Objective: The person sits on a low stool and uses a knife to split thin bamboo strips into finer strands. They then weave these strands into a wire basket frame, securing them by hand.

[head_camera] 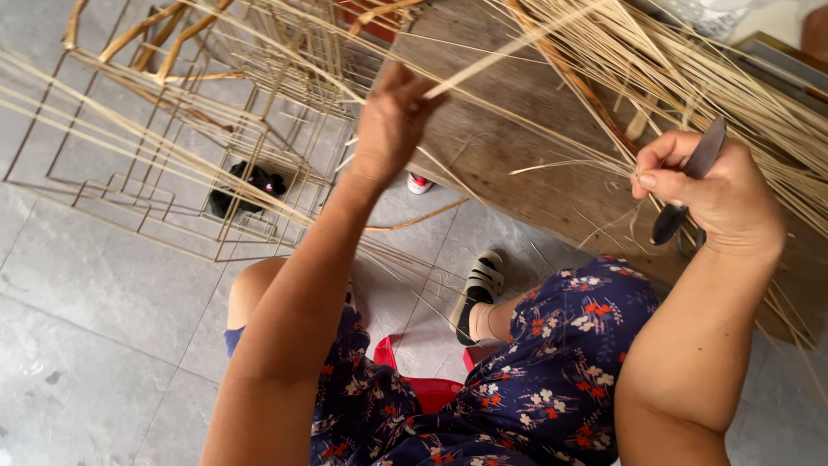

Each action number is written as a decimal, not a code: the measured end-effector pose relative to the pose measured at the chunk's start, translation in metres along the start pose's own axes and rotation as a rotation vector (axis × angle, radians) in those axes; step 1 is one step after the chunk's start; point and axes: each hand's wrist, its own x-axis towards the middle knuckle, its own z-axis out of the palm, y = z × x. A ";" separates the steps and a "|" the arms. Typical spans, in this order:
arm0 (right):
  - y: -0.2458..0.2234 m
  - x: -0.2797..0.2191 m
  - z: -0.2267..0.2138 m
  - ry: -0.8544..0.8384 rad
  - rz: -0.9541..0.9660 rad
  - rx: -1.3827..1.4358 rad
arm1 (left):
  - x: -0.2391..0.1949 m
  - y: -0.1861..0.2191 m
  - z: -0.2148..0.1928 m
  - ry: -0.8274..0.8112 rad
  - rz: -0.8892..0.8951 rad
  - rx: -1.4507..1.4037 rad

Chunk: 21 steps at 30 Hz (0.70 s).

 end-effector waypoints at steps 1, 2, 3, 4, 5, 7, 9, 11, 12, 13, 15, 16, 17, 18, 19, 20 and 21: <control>0.003 -0.006 -0.007 0.049 0.033 -0.041 | 0.002 -0.006 -0.002 0.050 0.002 -0.048; 0.007 -0.013 -0.013 0.087 0.065 -0.031 | 0.005 -0.013 -0.007 0.081 -0.033 -0.096; 0.012 -0.020 -0.018 0.126 0.096 -0.021 | 0.007 -0.020 -0.014 0.113 -0.069 -0.143; 0.018 -0.027 -0.023 0.164 0.127 -0.011 | 0.010 -0.028 -0.023 0.176 -0.058 -0.232; 0.025 -0.037 -0.027 0.172 0.149 -0.072 | 0.013 -0.035 -0.032 0.238 -0.046 -0.323; 0.041 -0.061 -0.031 0.187 0.194 -0.194 | 0.017 -0.048 -0.057 0.306 0.018 -0.535; 0.061 -0.082 -0.026 0.146 0.483 -0.206 | 0.007 -0.055 -0.087 0.328 -0.327 -0.685; 0.079 -0.104 -0.018 0.119 0.694 -0.338 | 0.005 -0.059 -0.106 0.351 -0.369 -0.711; 0.087 -0.115 -0.012 0.115 0.758 -0.470 | -0.001 -0.057 -0.111 0.369 -0.400 -0.750; 0.092 -0.122 -0.011 0.113 0.814 -0.605 | -0.006 -0.054 -0.115 0.391 -0.426 -0.791; 0.097 -0.139 -0.013 0.401 0.754 -0.519 | -0.010 -0.046 -0.114 0.394 -0.464 -0.794; 0.100 -0.145 -0.014 0.540 0.724 -0.472 | -0.011 -0.041 -0.112 0.377 -0.474 -0.757; 0.105 -0.141 -0.015 0.559 0.634 -0.507 | -0.011 -0.036 -0.109 0.365 -0.478 -0.719; 0.111 -0.135 -0.014 0.577 0.543 -0.541 | -0.013 -0.029 -0.104 0.330 -0.488 -0.766; 0.114 -0.127 -0.014 0.593 0.449 -0.574 | -0.014 -0.020 -0.096 0.297 -0.497 -0.812; 0.118 -0.117 -0.011 0.573 0.426 -0.572 | -0.015 -0.012 -0.088 0.263 -0.505 -0.857; 0.124 -0.098 -0.005 0.545 0.399 -0.571 | -0.016 -0.004 -0.077 0.208 -0.507 -0.921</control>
